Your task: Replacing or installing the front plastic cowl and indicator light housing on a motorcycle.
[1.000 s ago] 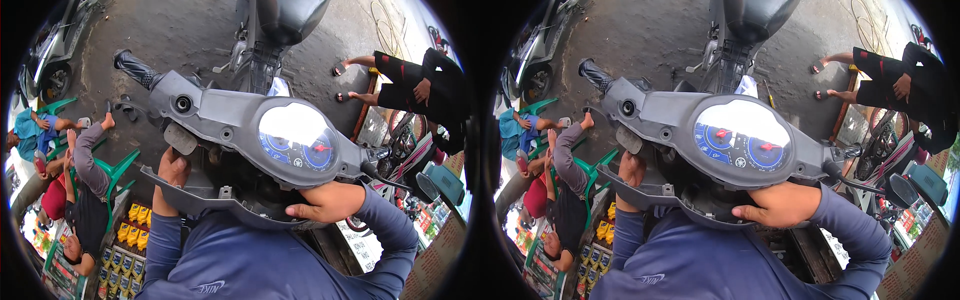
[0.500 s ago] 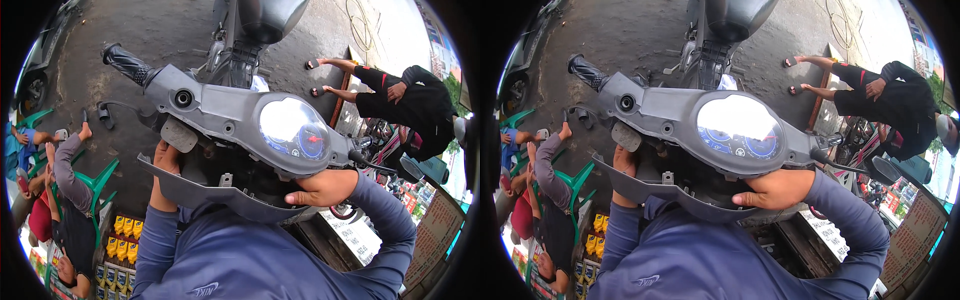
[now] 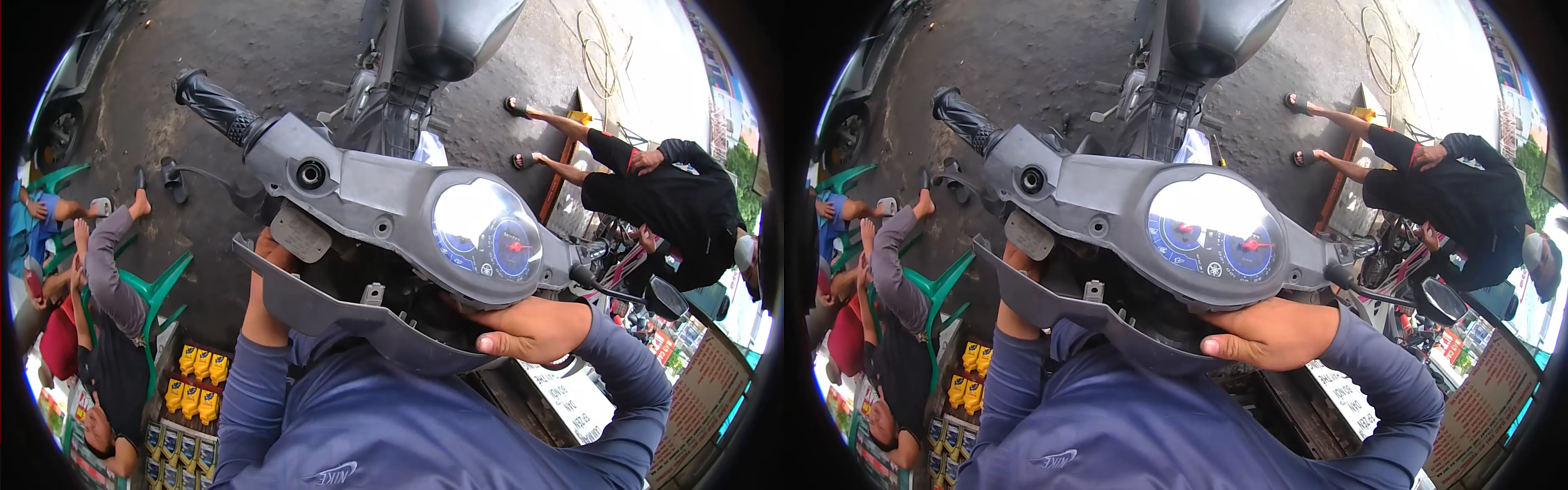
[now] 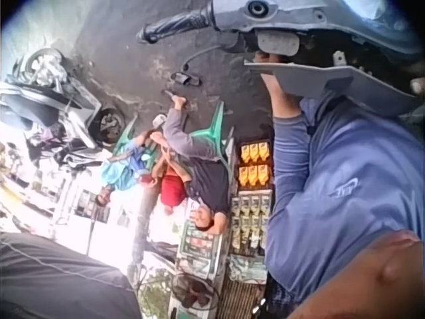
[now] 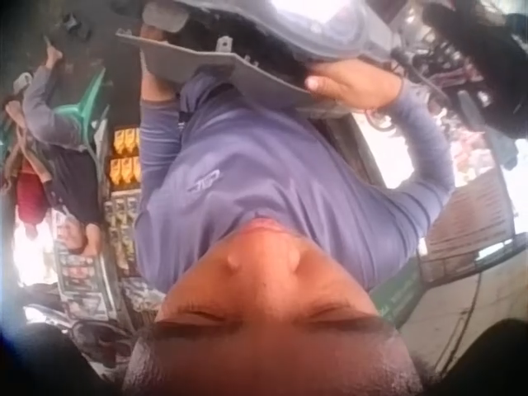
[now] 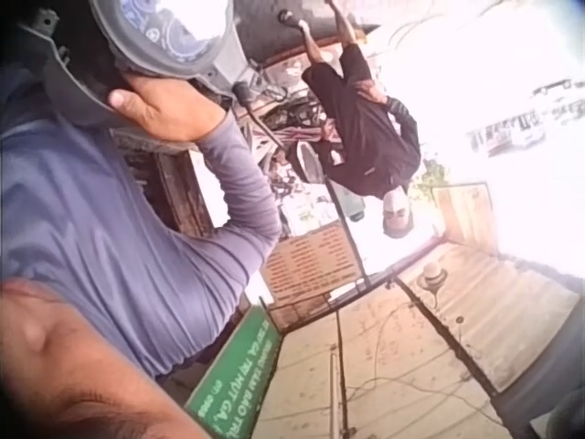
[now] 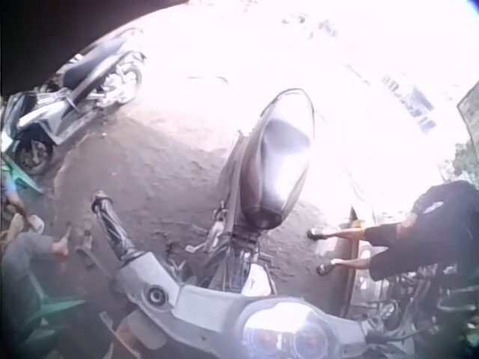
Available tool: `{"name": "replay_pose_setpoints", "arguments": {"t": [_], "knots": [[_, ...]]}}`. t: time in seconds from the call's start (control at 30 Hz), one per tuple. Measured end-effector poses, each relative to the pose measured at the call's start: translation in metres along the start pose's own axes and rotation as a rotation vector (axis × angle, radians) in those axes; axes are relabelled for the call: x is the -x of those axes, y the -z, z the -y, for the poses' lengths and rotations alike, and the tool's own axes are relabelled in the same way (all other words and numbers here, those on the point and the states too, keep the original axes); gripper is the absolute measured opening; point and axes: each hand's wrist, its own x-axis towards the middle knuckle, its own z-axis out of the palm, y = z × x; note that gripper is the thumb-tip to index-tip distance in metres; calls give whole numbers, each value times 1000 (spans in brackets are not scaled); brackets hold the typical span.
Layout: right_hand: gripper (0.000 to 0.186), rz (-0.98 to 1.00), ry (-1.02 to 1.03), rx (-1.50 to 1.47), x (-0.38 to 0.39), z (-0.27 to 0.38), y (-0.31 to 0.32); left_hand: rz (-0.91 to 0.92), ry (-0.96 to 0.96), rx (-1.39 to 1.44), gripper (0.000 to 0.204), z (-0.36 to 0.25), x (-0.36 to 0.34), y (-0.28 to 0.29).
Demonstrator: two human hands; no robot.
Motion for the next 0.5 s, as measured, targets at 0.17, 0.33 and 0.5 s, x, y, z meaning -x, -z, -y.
{"name": "replay_pose_setpoints", "arguments": {"t": [0.17, 0.33, 0.5], "knots": [[72, 43, -112, 21, -12, 7, 4, -253, -371, -345, 20, -42, 20, -5], [76, -7, -14, 72, -9, -2, 2, 751, -818, -1217, 49, -117, 58, -90], [75, 119, -83, 178, -10, 9, 17, 1294, -531, -1564, 70, -89, 7, -147]]}}
